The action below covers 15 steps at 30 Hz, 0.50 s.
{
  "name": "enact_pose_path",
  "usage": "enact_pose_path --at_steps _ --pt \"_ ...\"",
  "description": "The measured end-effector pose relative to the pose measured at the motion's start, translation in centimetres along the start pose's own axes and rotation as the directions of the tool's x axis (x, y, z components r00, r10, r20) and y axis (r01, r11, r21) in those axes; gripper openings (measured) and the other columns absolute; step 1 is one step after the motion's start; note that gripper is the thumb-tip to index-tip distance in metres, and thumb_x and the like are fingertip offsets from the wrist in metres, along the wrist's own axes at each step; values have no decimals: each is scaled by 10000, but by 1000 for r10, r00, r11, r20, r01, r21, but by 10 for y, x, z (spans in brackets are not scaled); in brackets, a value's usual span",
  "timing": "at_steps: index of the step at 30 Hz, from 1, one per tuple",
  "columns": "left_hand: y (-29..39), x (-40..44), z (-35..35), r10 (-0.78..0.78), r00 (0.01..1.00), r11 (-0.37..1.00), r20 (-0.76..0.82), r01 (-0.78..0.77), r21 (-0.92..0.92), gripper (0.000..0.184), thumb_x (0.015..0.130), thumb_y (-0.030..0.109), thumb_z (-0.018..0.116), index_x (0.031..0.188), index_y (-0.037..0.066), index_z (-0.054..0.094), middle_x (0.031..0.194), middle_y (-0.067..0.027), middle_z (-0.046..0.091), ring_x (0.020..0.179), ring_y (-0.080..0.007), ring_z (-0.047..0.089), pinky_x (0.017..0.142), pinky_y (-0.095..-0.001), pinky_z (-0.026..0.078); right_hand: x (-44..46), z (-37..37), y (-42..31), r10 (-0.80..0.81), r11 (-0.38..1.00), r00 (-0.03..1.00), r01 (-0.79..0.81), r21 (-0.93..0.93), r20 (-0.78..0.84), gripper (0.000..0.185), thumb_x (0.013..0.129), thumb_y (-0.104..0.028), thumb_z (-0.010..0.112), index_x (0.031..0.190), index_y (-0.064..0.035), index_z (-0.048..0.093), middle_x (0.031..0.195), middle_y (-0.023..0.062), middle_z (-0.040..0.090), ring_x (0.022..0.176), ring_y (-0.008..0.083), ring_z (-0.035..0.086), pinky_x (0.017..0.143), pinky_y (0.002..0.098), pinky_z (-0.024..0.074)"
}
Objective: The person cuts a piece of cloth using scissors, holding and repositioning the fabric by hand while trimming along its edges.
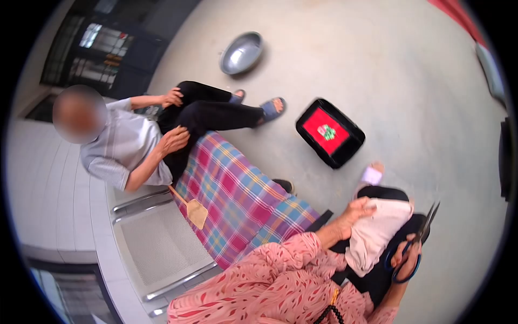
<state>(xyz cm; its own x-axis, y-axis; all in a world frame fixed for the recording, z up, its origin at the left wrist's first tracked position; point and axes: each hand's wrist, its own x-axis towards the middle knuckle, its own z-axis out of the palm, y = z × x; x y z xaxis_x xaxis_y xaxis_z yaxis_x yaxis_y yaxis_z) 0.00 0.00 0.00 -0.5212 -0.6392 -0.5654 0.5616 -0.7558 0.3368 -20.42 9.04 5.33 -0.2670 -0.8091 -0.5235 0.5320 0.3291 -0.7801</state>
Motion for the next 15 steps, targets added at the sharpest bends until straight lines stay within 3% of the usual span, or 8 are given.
enact_pose_path --at_steps 2,3,5,13,15 --pt "-5 15 5 4 1000 997 0 -4 82 294 778 49 691 1028 54 536 981 -52 618 888 -146 617 799 -306 521 17 -17 10 -15 1000 1000 15 -24 -4 314 961 -342 426 1075 -49 434 530 26 392 357 87 326 314 210 290" --pt "31 -2 31 35 999 991 34 -39 125 296 770 20 681 1025 52 535 978 -53 616 887 -147 616 797 -305 520 13 9 -6 -86 996 996 86 -30 23 318 960 -342 425 1073 -45 437 527 29 390 354 87 325 311 214 291" --pt "31 -5 33 61 998 991 32 -64 115 296 731 16 704 974 47 537 924 -57 610 843 -150 608 758 -308 523 19 0 1 -92 995 993 94 -21 80 308 991 -356 356 1073 -69 432 559 -3 398 366 53 316 302 188 283" --pt "19 -20 30 87 996 952 -37 -72 296 274 753 38 694 987 26 551 927 -59 599 832 -123 590 732 -260 495 8 -16 5 -106 994 992 106 -1 63 298 977 -342 408 1101 -74 451 632 13 495 405 46 381 323 181 322" --pt "16 -23 28 88 996 966 -15 -82 247 279 755 48 693 996 26 553 934 -57 599 842 -125 589 743 -261 496 5 -16 7 -110 994 992 108 27 58 296 976 -340 413 1105 -77 452 642 14 504 407 47 384 329 180 327"
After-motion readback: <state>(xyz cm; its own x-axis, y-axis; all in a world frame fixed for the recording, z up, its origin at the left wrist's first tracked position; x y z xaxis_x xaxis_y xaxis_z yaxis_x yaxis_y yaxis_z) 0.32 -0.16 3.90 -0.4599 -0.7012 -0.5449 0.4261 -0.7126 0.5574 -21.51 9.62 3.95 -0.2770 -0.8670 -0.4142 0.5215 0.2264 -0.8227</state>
